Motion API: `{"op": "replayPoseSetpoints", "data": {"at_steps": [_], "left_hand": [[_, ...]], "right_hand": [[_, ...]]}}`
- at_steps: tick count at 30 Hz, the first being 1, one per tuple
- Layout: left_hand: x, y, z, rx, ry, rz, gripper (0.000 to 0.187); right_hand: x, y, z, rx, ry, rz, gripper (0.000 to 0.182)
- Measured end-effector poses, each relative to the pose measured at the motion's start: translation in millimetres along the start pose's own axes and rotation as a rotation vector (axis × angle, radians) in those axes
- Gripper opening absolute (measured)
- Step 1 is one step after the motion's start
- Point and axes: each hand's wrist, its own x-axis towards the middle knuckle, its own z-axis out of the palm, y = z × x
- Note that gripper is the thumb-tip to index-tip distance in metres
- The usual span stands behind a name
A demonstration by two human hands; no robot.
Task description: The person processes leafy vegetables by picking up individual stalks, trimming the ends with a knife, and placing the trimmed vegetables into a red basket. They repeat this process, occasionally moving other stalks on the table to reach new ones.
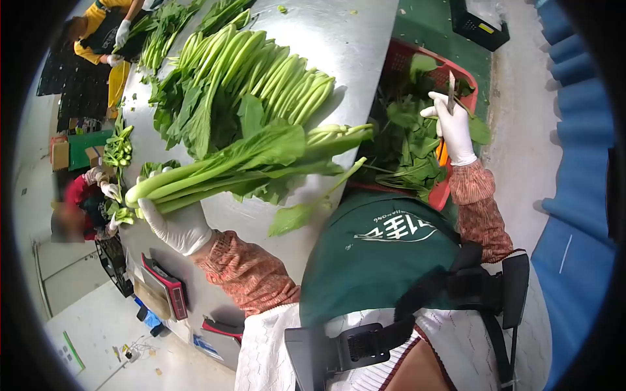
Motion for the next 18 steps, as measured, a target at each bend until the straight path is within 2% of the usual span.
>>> {"op": "replayPoseSetpoints", "data": {"at_steps": [2, 5, 7, 8, 11, 13, 14, 15, 17, 18], "left_hand": [[3.6, 8.3, -21.8, -0.203, -0.098, -0.069, 0.042], [0.5, 6.0, -18.4, -0.22, -0.058, -0.065, 0.039], [0.0, 9.8, -24.9, -0.322, 0.015, -0.096, 0.037], [-0.5, 12.8, -29.5, -0.375, 0.055, -0.103, 0.038], [-2.2, 16.6, -46.3, -0.454, 0.11, -0.117, 0.039], [-4.6, 13.8, -45.3, -0.527, 0.085, -0.158, 0.035], [-6.5, 11.3, -43.8, -0.497, 0.147, -0.142, 0.028], [-5.2, 9.7, -48.8, -0.497, 0.123, -0.141, 0.03], [-2.7, 3.0, -60.7, -0.499, 0.073, -0.146, 0.034], [-1.7, 0.8, -61.9, -0.526, 0.029, -0.163, 0.04]], "right_hand": [[-5.0, -5.6, 20.2, -0.052, -0.124, -0.026, 0.031], [-16.2, -19.3, 58.8, -0.085, -0.323, 0.006, 0.029], [-16.9, -18.2, 79.2, -0.091, -0.443, -0.056, 0.029], [-18.3, -20.1, 90.0, -0.114, -0.451, -0.125, 0.029], [-19.5, -35.0, 110.4, -0.184, -0.547, -0.057, 0.029], [-18.7, -47.3, 121.9, -0.059, -0.601, 0.02, 0.036], [-18.1, -51.7, 126.5, 0.002, -0.624, 0.06, 0.04], [-19.1, -56.1, 129.5, 0.153, -0.67, -0.014, 0.053], [-21.6, -71.5, 132.1, 0.341, -0.708, 0.189, 0.055], [-22.1, -76.8, 132.9, 0.263, -0.729, 0.157, 0.048]]}}
